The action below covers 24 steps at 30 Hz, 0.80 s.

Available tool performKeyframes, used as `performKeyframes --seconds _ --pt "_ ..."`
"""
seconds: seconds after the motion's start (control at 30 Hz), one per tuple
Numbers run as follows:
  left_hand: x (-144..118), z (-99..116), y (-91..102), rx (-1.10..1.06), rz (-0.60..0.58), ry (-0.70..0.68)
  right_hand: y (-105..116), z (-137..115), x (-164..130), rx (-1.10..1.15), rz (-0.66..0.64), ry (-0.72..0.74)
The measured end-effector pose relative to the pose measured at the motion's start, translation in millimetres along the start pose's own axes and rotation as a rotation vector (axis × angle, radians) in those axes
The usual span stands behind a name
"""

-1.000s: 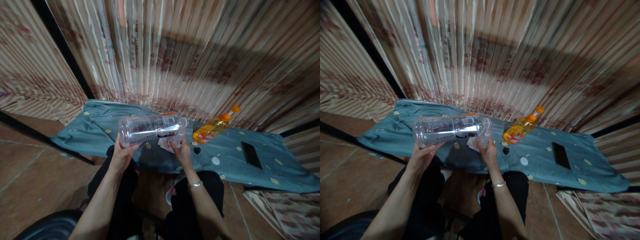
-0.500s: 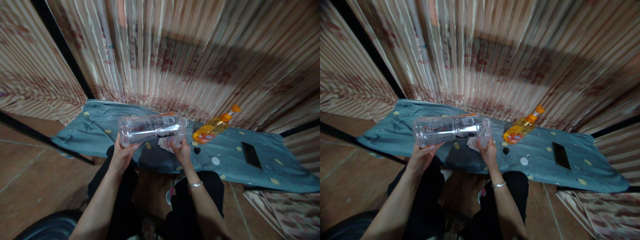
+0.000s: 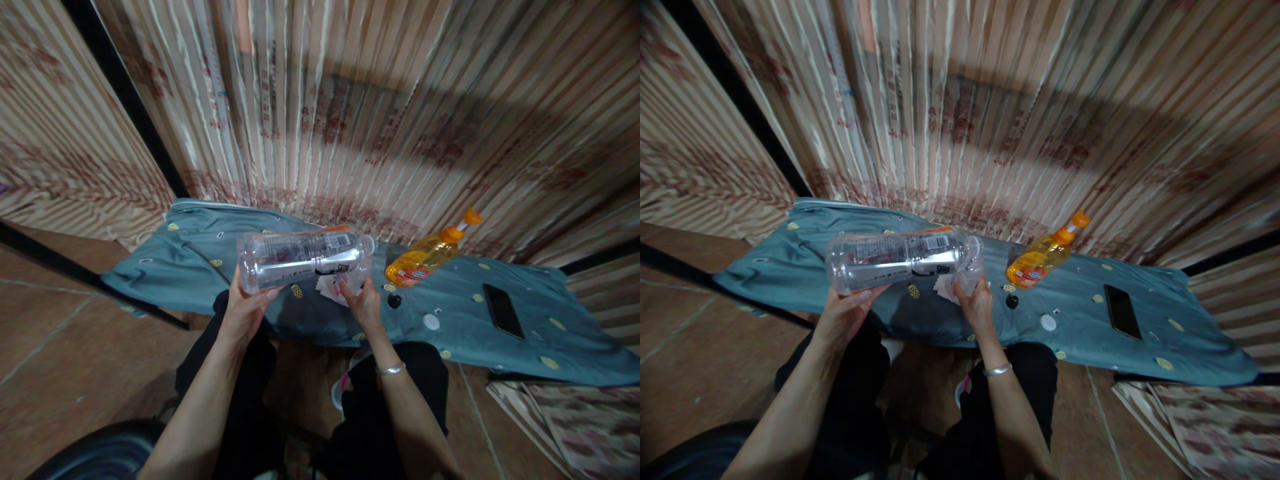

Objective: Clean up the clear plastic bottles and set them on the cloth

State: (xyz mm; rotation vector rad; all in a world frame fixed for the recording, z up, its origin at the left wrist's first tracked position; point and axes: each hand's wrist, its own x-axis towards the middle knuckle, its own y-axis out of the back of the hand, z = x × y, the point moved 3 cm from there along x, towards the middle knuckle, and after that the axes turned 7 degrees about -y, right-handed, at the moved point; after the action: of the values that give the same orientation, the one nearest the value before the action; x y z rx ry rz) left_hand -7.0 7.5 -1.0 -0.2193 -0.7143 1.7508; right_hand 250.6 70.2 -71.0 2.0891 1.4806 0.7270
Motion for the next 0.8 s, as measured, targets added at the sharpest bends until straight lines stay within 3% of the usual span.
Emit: performKeyframes --seconds 0.8 --pt "0.7 -0.6 -1.0 0.000 -0.007 0.007 -1.1 0.1 0.4 -0.007 0.022 0.000"
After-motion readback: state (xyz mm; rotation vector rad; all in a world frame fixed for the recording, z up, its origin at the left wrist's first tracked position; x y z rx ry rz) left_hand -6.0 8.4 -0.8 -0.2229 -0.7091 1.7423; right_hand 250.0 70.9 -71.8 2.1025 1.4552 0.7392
